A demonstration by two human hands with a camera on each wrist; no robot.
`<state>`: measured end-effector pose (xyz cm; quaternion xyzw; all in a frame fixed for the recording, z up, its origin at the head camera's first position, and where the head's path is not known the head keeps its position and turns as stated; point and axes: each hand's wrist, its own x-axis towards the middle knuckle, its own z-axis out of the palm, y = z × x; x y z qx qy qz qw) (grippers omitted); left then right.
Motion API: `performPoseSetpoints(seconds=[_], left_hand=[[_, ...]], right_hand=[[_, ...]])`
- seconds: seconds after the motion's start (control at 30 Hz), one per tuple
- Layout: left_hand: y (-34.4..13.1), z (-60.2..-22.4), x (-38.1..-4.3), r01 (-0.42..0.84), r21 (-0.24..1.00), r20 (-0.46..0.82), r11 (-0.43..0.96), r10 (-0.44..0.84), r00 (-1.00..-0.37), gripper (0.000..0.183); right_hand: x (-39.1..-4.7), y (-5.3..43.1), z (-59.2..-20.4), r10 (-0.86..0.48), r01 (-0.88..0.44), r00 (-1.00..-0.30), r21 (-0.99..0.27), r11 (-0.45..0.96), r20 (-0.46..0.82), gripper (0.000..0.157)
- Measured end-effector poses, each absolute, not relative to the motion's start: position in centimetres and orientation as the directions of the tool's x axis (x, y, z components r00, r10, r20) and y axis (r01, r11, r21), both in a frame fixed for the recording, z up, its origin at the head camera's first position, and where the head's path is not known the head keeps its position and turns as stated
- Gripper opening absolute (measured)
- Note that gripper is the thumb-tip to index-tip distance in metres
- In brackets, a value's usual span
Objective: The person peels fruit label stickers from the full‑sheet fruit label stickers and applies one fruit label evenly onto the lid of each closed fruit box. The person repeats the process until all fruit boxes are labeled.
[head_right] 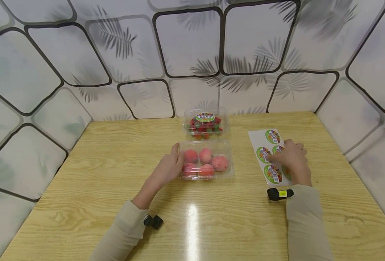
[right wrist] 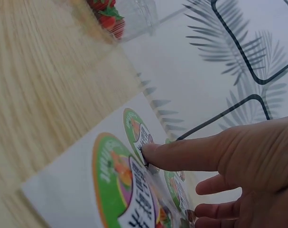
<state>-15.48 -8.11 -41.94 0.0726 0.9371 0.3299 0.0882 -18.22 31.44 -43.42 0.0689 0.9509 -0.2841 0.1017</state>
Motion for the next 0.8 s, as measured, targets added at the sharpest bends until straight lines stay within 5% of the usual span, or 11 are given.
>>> performPoseSetpoints(seconds=[0.2, 0.8], left_hand=[[-8.19, -42.04, -15.42, 0.083, 0.632, -0.111, 0.770, 0.196, -0.974, 0.064], [-8.18, -42.15, -15.57, 0.073, 0.626, -0.112, 0.776, 0.183, -0.977, 0.064]], right_hand=[[-18.20, 31.33, -43.52, 0.112, 0.226, -0.964, -0.529, 0.818, -0.239, 0.112], [-17.92, 30.83, -43.49, 0.170, 0.293, -0.952, -0.599, 0.745, -0.253, 0.110]])
